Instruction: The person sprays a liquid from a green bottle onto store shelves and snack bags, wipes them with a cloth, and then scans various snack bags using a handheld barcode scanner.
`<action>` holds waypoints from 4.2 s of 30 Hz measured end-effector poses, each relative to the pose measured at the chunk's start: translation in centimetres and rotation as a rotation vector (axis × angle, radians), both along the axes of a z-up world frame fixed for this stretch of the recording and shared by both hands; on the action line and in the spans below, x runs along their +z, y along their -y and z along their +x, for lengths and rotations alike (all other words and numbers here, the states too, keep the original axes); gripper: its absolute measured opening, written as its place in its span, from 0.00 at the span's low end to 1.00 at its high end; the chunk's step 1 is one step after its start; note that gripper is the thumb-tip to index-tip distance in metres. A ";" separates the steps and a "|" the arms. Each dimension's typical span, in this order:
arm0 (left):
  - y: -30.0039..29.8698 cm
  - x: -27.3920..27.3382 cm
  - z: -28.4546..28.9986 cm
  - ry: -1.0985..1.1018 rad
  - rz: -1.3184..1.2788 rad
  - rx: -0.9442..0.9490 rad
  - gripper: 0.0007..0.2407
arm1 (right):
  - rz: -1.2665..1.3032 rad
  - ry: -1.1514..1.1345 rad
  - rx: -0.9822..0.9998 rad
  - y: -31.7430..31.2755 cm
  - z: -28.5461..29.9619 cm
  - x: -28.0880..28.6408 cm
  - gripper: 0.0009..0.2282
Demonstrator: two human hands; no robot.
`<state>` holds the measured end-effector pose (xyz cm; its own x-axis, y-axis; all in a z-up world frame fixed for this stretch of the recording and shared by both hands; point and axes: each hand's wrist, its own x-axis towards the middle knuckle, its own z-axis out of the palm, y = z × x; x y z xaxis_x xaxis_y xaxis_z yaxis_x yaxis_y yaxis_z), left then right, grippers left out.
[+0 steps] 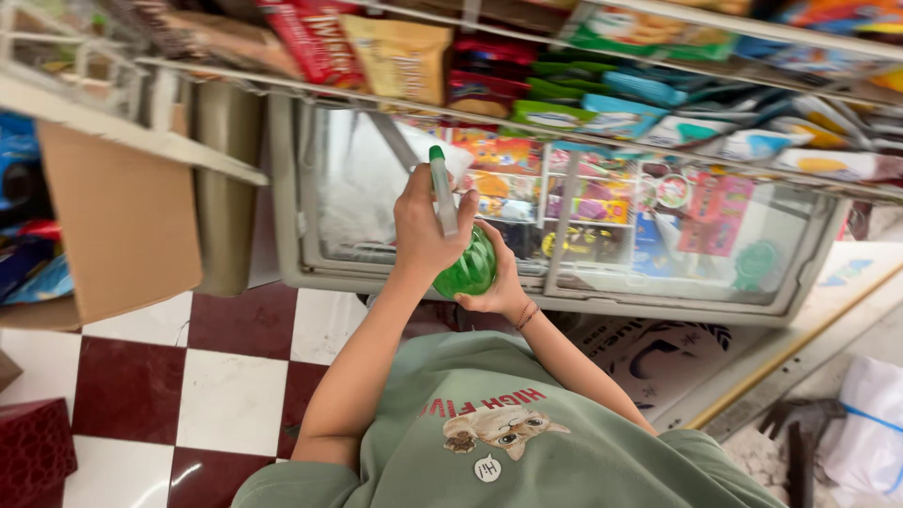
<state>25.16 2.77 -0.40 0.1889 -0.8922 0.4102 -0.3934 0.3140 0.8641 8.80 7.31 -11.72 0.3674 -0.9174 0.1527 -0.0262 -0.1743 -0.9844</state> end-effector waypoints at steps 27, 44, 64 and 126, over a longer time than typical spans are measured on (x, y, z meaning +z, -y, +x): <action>-11.4 10.1 38.1 0.092 -0.179 0.086 0.24 | -0.603 -0.045 0.102 -0.9 38.6 7.3 0.44; -16.9 -4.1 51.0 -0.703 0.019 0.307 0.18 | -0.953 -0.532 0.467 8.2 54.4 11.3 0.35; -14.7 -0.8 52.4 -0.001 0.200 0.388 0.17 | -0.949 -0.543 0.588 9.1 55.0 8.7 0.28; -10.3 3.3 52.8 -0.249 0.306 -0.782 0.25 | 0.137 0.298 -0.336 -7.1 52.3 11.3 0.16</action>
<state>77.93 13.06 2.94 -0.4710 -0.8676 0.1596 0.0487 0.1550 0.9867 61.14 14.44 -0.44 0.0056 -0.9971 0.0753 0.2286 -0.0720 -0.9708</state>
